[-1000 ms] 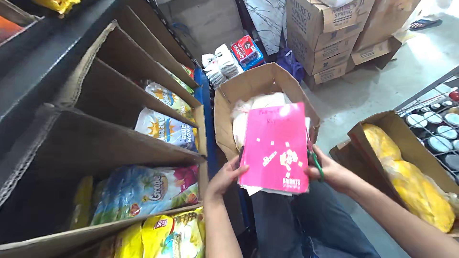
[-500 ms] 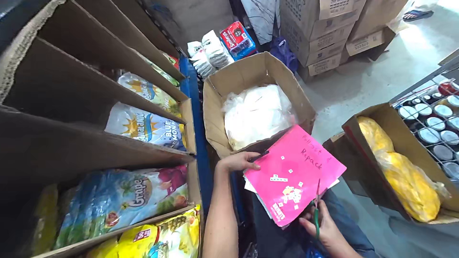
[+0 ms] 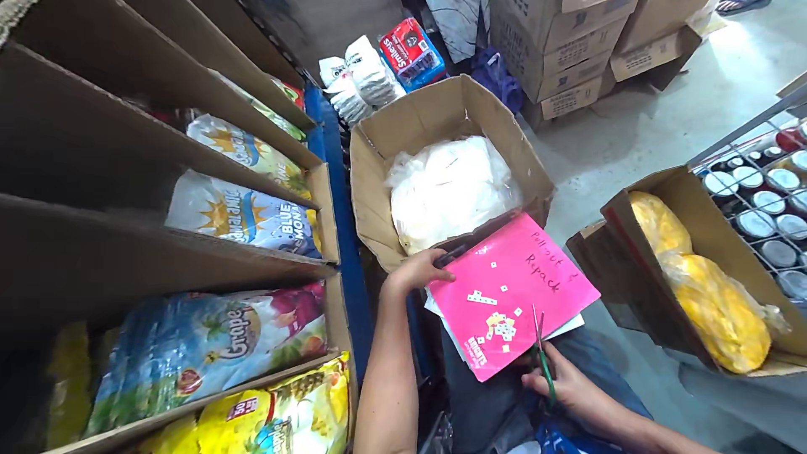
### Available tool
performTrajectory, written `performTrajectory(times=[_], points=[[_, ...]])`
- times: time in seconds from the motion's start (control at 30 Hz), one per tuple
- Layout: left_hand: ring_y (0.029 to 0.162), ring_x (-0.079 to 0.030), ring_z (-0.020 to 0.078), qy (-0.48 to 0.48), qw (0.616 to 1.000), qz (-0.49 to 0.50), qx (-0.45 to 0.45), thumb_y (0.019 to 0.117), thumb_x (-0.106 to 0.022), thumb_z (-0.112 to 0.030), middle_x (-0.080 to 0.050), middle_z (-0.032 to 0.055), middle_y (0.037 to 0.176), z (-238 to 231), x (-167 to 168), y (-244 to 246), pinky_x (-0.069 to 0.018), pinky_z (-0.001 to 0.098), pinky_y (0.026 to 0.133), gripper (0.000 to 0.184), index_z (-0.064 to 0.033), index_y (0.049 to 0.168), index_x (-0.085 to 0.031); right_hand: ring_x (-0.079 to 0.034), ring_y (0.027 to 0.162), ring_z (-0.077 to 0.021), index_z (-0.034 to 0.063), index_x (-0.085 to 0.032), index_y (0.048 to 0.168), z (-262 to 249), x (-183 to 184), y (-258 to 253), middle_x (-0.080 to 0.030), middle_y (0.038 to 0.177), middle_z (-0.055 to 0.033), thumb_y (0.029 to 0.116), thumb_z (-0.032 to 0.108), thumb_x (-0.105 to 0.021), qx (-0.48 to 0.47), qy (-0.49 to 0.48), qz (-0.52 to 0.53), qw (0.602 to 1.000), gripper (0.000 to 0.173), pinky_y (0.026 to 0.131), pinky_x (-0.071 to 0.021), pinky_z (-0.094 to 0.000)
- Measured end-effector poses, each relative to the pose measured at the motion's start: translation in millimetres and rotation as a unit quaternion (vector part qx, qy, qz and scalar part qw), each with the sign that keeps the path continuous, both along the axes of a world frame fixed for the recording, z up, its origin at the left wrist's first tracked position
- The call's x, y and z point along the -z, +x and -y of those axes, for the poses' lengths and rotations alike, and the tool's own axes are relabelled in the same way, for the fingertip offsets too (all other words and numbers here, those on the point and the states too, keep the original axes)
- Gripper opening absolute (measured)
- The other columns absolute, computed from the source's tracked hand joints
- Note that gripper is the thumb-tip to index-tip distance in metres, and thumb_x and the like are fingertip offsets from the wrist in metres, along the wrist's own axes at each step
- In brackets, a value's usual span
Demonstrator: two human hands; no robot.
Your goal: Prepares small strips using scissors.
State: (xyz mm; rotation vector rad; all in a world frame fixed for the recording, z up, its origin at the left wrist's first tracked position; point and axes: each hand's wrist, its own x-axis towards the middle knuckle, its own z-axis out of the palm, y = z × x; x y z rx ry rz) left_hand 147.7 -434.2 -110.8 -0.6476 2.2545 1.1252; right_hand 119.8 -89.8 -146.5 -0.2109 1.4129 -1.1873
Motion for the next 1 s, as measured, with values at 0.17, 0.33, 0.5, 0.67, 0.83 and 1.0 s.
performTrajectory(times=[0.17, 0.33, 0.5, 0.67, 0.83, 1.0], points=[[0.115, -0.062, 0.0379, -0.101, 0.994, 0.006, -0.050, 0.0972, -0.071, -0.026, -0.065, 0.0249, 0.121, -23.1, -13.5, 11.7, -0.0447, 0.0553, 0.104, 0.049, 0.0012, 0.136, -0.058, -0.068, 0.107, -0.0201, -0.0014, -0.041, 0.144, -10.2, -9.9, -31.6, -0.064, 0.131, -0.0158, 0.0905, 0.020, -0.075, -0.132, 0.052, -0.034, 0.989, 0.067, 0.094, -0.0548, -0.0371], [0.113, -0.063, 0.0349, -0.136, 0.977, -0.111, -0.123, 0.1002, -0.066, -0.028, -0.067, 0.0213, 0.122, -32.6, -39.7, 34.2, -0.0473, 0.0537, 0.101, 0.045, 0.0000, 0.136, -0.061, -0.072, 0.101, -0.0255, 0.0028, -0.053, 0.139, -33.3, -54.9, -84.0, -0.066, 0.129, -0.0151, 0.0797, 0.033, -0.087, -0.229, 0.026, -0.134, 0.964, 0.075, 0.088, -0.0608, -0.0439], [0.085, -0.062, 0.0022, -0.088, 0.933, -0.303, -0.171, 0.1019, -0.061, -0.028, -0.070, 0.0015, 0.102, -60.8, -62.5, 31.8, -0.0508, 0.0230, 0.079, 0.031, -0.0066, 0.124, -0.069, -0.070, 0.106, -0.0126, 0.0088, -0.053, 0.139, -20.2, -90.0, -125.4, -0.067, 0.130, -0.0041, 0.0746, 0.045, -0.086, -0.154, -0.078, -0.273, 0.946, 0.081, 0.087, -0.0604, -0.0304], [0.082, -0.063, -0.0042, -0.011, 0.922, -0.360, -0.144, 0.1028, -0.059, -0.022, -0.071, -0.0018, 0.096, -82.0, -68.1, 22.5, -0.0515, 0.0145, 0.076, 0.026, -0.0028, 0.116, -0.071, -0.067, 0.110, -0.0095, 0.0049, -0.047, 0.140, 21.4, -90.1, -142.9, -0.061, 0.136, -0.0057, 0.0764, 0.032, -0.085, -0.189, -0.134, -0.238, 0.943, 0.079, 0.089, -0.0579, -0.0257], [0.078, -0.061, -0.0052, -0.024, 0.919, -0.362, -0.154, 0.1038, -0.057, -0.023, -0.071, -0.0036, 0.092, -81.7, -61.8, 29.0, -0.0497, 0.0126, 0.072, 0.027, -0.0033, 0.114, -0.072, -0.068, 0.107, -0.0125, 0.0058, -0.044, 0.143, 37.5, -78.9, -153.5, -0.062, 0.133, -0.0074, 0.0777, 0.023, -0.086, -0.189, -0.094, -0.246, 0.946, 0.079, 0.087, -0.0581, -0.0291], [0.079, -0.062, -0.0017, -0.007, 0.937, -0.316, -0.150, 0.1009, -0.060, -0.025, -0.069, -0.0025, 0.096, -86.3, -60.5, 35.4, -0.0517, 0.0166, 0.071, 0.036, -0.0035, 0.130, -0.063, -0.069, 0.089, -0.0124, 0.0035, -0.044, 0.141, 10.3, -79.0, -159.3, -0.069, 0.120, -0.0096, 0.0828, 0.022, -0.085, -0.137, -0.003, -0.292, 0.947, 0.073, 0.079, -0.0570, -0.0317]])
